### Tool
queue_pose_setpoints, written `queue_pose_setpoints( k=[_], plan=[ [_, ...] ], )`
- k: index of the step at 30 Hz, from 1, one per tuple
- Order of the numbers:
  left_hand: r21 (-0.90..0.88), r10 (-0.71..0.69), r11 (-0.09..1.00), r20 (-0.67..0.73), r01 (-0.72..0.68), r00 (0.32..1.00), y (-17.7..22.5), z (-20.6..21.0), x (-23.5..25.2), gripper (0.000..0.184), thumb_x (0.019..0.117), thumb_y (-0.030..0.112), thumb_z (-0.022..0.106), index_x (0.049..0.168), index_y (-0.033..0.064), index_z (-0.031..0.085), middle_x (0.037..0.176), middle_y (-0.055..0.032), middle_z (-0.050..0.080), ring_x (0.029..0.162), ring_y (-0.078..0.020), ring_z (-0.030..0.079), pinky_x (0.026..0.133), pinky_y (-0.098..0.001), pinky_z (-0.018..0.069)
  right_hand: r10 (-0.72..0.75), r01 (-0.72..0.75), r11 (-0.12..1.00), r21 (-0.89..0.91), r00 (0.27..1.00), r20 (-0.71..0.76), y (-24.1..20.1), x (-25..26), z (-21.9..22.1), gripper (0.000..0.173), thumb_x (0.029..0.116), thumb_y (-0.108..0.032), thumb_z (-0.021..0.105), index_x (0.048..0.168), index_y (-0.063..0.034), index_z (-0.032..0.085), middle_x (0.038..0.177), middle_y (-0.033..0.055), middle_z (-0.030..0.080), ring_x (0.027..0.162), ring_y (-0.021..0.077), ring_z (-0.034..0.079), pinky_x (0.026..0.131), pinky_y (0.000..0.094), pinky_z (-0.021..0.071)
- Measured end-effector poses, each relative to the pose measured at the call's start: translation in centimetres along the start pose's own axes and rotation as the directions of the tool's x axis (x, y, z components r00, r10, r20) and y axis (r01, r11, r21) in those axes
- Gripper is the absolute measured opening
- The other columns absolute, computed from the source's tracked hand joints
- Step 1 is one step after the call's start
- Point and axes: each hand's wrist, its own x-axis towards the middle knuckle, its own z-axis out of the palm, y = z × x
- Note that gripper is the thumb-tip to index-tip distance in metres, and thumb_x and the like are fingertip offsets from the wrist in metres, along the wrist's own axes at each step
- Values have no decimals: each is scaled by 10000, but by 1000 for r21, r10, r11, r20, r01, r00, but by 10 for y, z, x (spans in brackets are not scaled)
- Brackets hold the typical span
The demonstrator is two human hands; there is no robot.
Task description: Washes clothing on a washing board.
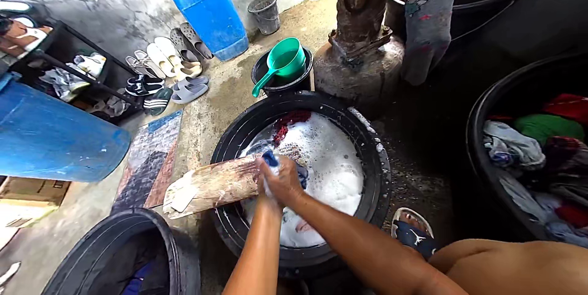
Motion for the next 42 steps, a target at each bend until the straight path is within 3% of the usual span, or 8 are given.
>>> queue_pose_setpoints(
  k=[5, 9, 13, 19, 25, 36, 40, 42],
  plan=[
    [-168, -265, 947, 69, 273, 962, 0, 16, 12, 387, 1102, 396, 311, 1081, 117, 579, 896, -68, 633, 824, -200, 633, 699, -412, 544, 298, -303, 948, -99, 953, -60, 12, 39, -25, 432, 1058, -336, 568, 1092, 72, 704, 1012, 267, 710, 1014, 400, 685, 928, 602, 499],
    [-189, -2, 981, 236, 48, 972, -53, -47, 45, 447, 1117, 378, 280, 1280, 73, 564, 1072, -78, 670, 938, -160, 645, 785, -366, 561, -11, 15, 995, -94, 999, 43, -8, -10, -6, 346, 1004, -274, 592, 907, 34, 715, 779, 173, 688, 760, 313, 695, 714, 548, 552],
    [-69, -311, 948, 17, 312, 950, -3, -19, 16, 544, 1043, 605, 328, 1144, 142, 595, 937, -59, 664, 831, -188, 657, 702, -403, 562, 98, -17, 946, -323, 967, 236, 4, 13, -21, 431, 1053, -330, 552, 1065, 67, 719, 1042, 266, 720, 1020, 411, 703, 906, 620, 525],
    [732, -434, 671, 259, 118, 863, -23, -66, 21, 306, 991, 104, 631, 1250, -54, 588, 1044, -158, 673, 913, -196, 661, 870, -379, 546, 460, -105, 729, -676, 807, 370, 27, 81, -53, 585, 1097, -467, 425, 1266, 54, 629, 1407, 288, 529, 1337, 453, 504, 1039, 670, 403],
    [225, -338, 920, 39, 321, 940, -9, -22, 28, 371, 1037, 256, 564, 1330, 28, 548, 1159, -170, 644, 1021, -278, 639, 870, -477, 543, 631, 40, 626, -779, 562, 535, 28, 46, -70, 726, 857, -198, 829, 1451, 60, 500, 1440, 332, 514, 1355, 501, 485, 1066, 703, 399],
    [-259, -186, 954, -122, 150, 975, 42, -44, 25, 279, 1044, 247, 469, 1268, 96, 538, 1156, -127, 633, 1038, -260, 641, 841, -474, 551, 425, -503, 839, 208, 844, 327, 34, 38, -85, 210, 1020, -39, 498, 1139, 82, 622, 1006, 140, 645, 899, 160, 601, 847, 364, 513],
    [-221, -230, 951, -45, 215, 972, 5, -31, 21, 433, 1096, 438, 309, 1192, 100, 563, 1017, -83, 655, 910, -182, 649, 763, -384, 557, 98, -199, 909, 366, 956, 277, -6, 0, -18, 311, 926, -126, 671, 1150, 90, 673, 1008, 167, 717, 920, 186, 683, 875, 393, 568],
    [-15, -126, 992, -4, 126, 992, 8, -33, -11, 371, 1128, 137, 213, 1315, -55, 471, 1119, -135, 591, 977, -134, 574, 887, -268, 489, -84, 55, 978, 201, 987, 139, -16, -20, 8, 243, 874, -175, 753, 932, 59, 726, 850, 149, 715, 810, 202, 689, 778, 404, 557]
  ],
)
